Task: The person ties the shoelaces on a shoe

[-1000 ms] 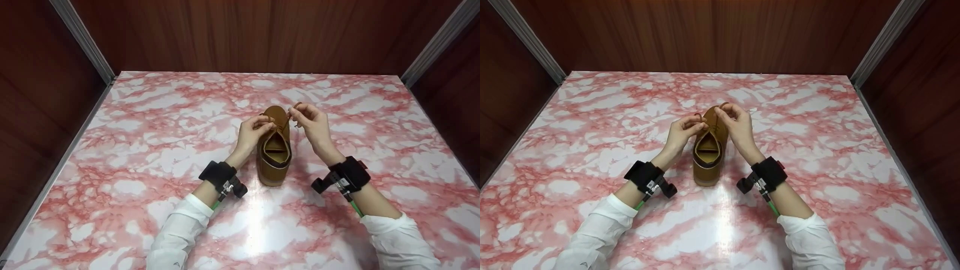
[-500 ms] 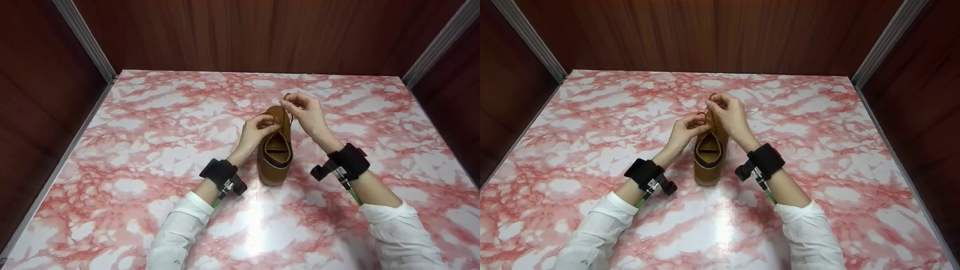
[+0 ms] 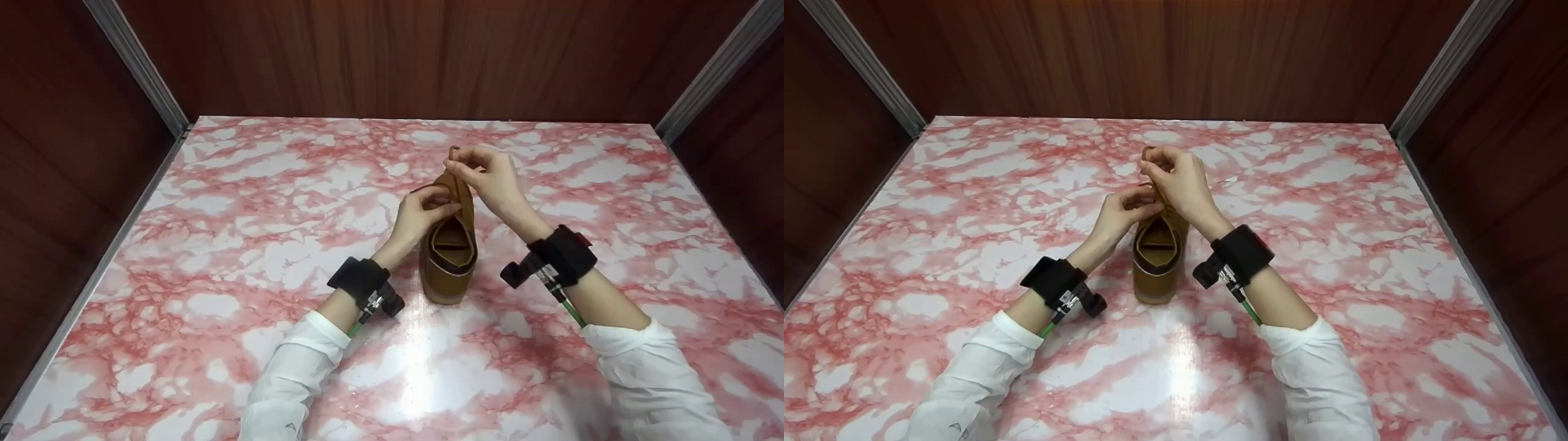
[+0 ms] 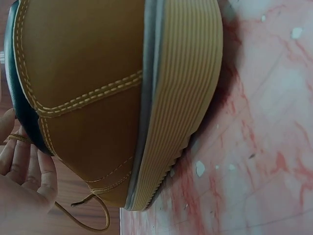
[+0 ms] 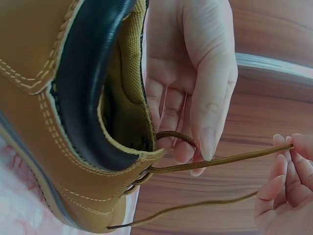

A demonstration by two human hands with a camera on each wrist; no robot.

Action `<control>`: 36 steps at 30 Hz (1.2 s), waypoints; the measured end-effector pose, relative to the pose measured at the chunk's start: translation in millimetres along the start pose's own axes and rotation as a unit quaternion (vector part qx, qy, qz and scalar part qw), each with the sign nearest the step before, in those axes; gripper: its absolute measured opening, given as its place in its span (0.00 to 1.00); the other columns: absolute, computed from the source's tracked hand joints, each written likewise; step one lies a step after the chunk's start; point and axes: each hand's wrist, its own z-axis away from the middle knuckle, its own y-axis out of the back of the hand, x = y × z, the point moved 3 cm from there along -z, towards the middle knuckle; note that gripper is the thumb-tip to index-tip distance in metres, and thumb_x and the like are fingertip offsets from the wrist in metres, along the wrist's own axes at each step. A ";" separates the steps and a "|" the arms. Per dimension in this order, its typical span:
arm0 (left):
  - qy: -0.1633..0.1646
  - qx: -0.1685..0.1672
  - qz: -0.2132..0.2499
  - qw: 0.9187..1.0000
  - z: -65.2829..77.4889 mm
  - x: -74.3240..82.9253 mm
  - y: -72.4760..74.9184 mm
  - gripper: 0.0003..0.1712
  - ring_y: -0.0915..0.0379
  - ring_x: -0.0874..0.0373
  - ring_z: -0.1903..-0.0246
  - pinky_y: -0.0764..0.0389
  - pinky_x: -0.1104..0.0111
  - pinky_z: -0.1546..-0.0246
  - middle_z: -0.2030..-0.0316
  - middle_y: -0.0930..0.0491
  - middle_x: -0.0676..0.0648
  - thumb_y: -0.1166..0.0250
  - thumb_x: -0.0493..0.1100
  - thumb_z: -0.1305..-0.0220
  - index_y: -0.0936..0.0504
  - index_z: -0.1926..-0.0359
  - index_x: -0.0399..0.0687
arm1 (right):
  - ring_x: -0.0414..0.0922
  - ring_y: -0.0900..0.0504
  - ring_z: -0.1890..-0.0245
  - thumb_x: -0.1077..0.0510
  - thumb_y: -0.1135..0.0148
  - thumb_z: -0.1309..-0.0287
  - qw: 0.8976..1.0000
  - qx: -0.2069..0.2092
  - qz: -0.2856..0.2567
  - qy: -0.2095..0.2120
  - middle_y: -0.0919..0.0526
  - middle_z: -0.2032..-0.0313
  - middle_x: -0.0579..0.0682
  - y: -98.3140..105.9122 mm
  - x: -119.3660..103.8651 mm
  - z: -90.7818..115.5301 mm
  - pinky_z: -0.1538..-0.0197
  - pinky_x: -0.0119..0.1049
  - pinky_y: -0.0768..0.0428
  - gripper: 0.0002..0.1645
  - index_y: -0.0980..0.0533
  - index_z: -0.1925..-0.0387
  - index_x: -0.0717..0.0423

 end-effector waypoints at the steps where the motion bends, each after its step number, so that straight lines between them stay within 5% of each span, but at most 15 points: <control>1: -0.003 -0.001 -0.001 1.000 0.5 4.0 0.7 0.19 0.34 0.67 0.79 0.35 0.76 0.78 0.77 0.30 0.57 0.40 0.54 0.73 0.28 0.73 0.57 | 0.40 0.33 0.75 0.54 0.47 0.65 1.000 0.000 0.006 0.003 0.28 0.75 0.48 -0.6 -2.0 0.1 0.75 0.30 0.36 0.10 0.27 0.75 0.53; 2: -0.006 -0.002 -0.001 1.000 0.9 7.6 1.2 0.18 0.34 0.67 0.79 0.35 0.76 0.78 0.77 0.30 0.57 0.41 0.54 0.73 0.28 0.73 0.57 | 0.41 0.33 0.74 0.53 0.46 0.66 1.000 0.005 0.029 0.005 0.28 0.75 0.47 -0.8 1.6 -2.6 0.75 0.31 0.36 0.11 0.27 0.75 0.53; 5: -0.019 0.002 -0.006 1.000 1.0 14.1 2.0 0.17 0.34 0.68 0.78 0.35 0.77 0.77 0.77 0.29 0.58 0.41 0.54 0.72 0.28 0.74 0.57 | 0.43 0.34 0.75 0.51 0.47 0.65 0.997 0.007 0.077 -0.019 0.28 0.75 0.48 -7.7 -45.6 11.0 0.75 0.33 0.36 0.13 0.28 0.75 0.55; 10: -0.027 0.004 -0.028 0.999 -0.1 18.1 1.6 0.15 0.36 0.71 0.74 0.39 0.79 0.72 0.77 0.29 0.60 0.42 0.55 0.71 0.26 0.75 0.59 | 0.42 0.33 0.77 0.54 0.48 0.63 0.997 -0.010 0.078 -0.011 0.27 0.77 0.50 -16.2 -84.8 21.4 0.77 0.29 0.36 0.13 0.28 0.75 0.59; 12: -0.020 -0.004 -0.033 0.999 3.1 31.1 3.6 0.14 0.36 0.70 0.72 0.40 0.78 0.70 0.77 0.28 0.59 0.43 0.53 0.68 0.26 0.74 0.57 | 0.42 0.32 0.78 0.52 0.48 0.63 0.997 -0.014 0.081 -0.007 0.28 0.79 0.51 -18.2 -92.0 23.0 0.77 0.30 0.36 0.14 0.28 0.75 0.59; 23: -0.013 -0.033 -0.001 0.999 19.8 80.3 17.7 0.11 0.35 0.66 0.72 0.39 0.77 0.70 0.76 0.28 0.54 0.43 0.46 0.63 0.24 0.75 0.46 | 0.36 0.33 0.79 0.48 0.49 0.65 0.990 -0.052 0.133 0.008 0.28 0.80 0.42 -28.3 -77.8 8.8 0.79 0.30 0.37 0.12 0.27 0.77 0.50; 31: -0.016 -0.016 -0.021 1.000 19.5 74.5 15.6 0.11 0.35 0.69 0.75 0.38 0.78 0.73 0.79 0.27 0.56 0.43 0.48 0.63 0.23 0.77 0.47 | 0.36 0.32 0.80 0.53 0.49 0.63 0.982 -0.120 0.135 0.048 0.28 0.80 0.44 -41.2 -69.1 3.1 0.76 0.29 0.37 0.08 0.27 0.77 0.51; 36: -0.017 -0.019 -0.020 0.999 25.6 92.0 21.6 0.10 0.35 0.69 0.76 0.38 0.78 0.74 0.80 0.27 0.54 0.41 0.44 0.64 0.24 0.77 0.44 | 0.36 0.32 0.77 0.53 0.51 0.60 0.972 -0.166 0.156 0.057 0.27 0.78 0.44 -44.7 -63.6 2.0 0.74 0.29 0.37 0.10 0.27 0.75 0.52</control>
